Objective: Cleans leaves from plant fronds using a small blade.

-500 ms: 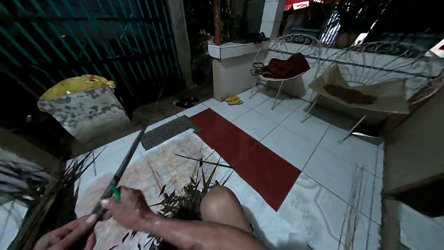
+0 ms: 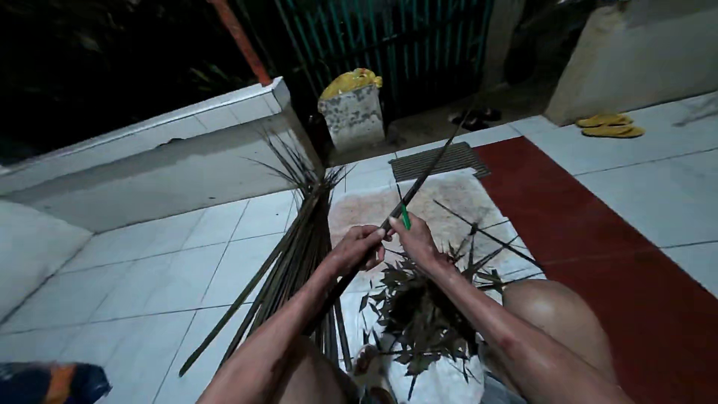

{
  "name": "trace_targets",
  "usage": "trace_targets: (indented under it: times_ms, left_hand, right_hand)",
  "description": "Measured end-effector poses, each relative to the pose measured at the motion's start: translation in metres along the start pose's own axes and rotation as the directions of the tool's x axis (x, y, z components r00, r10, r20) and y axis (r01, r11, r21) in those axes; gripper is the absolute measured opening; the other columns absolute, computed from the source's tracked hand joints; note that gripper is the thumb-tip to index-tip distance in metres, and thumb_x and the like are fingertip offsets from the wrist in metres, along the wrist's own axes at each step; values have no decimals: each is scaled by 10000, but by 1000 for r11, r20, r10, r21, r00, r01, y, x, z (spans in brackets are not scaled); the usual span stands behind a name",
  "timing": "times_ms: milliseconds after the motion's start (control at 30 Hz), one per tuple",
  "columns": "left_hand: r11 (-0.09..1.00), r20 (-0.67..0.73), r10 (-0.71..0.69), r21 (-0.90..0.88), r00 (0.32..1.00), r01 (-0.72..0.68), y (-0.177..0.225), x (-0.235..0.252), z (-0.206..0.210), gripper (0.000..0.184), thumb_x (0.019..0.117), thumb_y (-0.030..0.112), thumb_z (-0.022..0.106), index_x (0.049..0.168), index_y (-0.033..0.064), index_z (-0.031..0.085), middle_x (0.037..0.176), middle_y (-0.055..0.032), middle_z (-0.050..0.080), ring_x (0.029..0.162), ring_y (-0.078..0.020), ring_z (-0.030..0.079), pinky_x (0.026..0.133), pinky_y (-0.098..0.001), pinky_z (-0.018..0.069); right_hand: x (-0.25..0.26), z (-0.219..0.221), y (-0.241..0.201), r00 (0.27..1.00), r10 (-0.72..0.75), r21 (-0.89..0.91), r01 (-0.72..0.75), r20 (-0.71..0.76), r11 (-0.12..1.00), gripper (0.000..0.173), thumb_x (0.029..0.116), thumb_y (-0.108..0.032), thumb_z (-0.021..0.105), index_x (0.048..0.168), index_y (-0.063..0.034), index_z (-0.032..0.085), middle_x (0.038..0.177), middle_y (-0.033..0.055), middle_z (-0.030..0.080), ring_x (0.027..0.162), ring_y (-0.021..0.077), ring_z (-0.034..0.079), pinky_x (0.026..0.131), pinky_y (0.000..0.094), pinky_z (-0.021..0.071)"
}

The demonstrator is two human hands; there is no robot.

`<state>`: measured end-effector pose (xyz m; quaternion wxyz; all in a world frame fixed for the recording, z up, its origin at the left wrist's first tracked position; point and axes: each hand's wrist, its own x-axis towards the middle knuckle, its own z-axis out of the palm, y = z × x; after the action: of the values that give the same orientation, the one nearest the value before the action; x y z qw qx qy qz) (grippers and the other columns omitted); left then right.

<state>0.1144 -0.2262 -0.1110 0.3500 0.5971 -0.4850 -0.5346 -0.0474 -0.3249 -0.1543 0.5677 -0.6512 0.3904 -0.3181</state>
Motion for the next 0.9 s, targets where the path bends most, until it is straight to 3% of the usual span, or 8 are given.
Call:
trace_targets:
  times_ms: [133,267,400,500,633,700,800,900]
  left_hand:
    - [999,-25,6,38,1000,-5,-4,0,-1,379,1118,324,432,1251,30,633,705,-79,644,435,-107,489,405,-238,407]
    - [958,-157,65,285,986,-18,-5,2,-5,358,1120,283,432,1213,24,661,783,-69,710,445,-95,525,425,-237,441]
    - [826,-217,144,563,965,4,-9,1,-10,339,1117,281,444,1208,46,670,766,-46,693,510,-101,574,516,-272,507]
    - [761,-224,147,648,963,35,-8,-1,-11,364,1111,235,440,1394,83,611,813,-83,705,572,-154,620,581,-336,551]
    - [690,-217,141,721,966,61,-8,0,-11,290,1084,181,461,1261,22,626,947,-113,719,742,-205,693,745,-400,593]
    - [671,-217,161,740,963,55,-10,1,-11,295,1074,182,459,1265,27,622,933,-131,718,798,-249,701,802,-445,581]
    - [678,-234,214,735,949,28,-14,4,-10,343,1103,265,457,1333,79,632,871,-127,689,714,-242,670,739,-439,580]
    - [697,-230,211,717,950,19,-13,7,-9,306,1100,263,483,1215,58,680,835,-91,697,659,-185,655,680,-373,574]
  right_hand:
    - [-2,3,4,999,-1,-57,3,36,998,295,1050,-337,582,1031,-52,658,824,28,677,664,133,580,653,352,490]
    - [-8,-2,4,996,-9,-166,23,85,986,458,1062,-487,507,1102,-61,668,848,39,681,735,169,633,722,407,532]
    - [-11,-3,7,984,-85,-200,116,157,973,492,1117,-439,350,1282,-97,663,811,36,648,684,171,574,688,406,495]
    - [-12,-5,9,979,-95,-238,136,178,962,424,1113,-378,414,1404,-151,622,829,37,674,712,165,612,723,398,522]
    - [-11,-6,14,980,-75,-250,121,186,961,418,1106,-388,437,1422,-182,618,816,36,675,701,161,615,721,396,526]
    - [-11,-5,15,981,-60,-249,105,183,963,410,1102,-392,449,1424,-206,621,815,33,678,698,155,618,720,391,527]
    - [-11,-5,14,983,-56,-234,97,177,967,399,1099,-392,461,1423,-225,624,811,30,676,694,147,617,719,387,528]
    - [-11,-7,14,980,-46,-233,91,194,968,409,1097,-408,457,1426,-230,622,822,41,677,698,162,616,720,403,528]
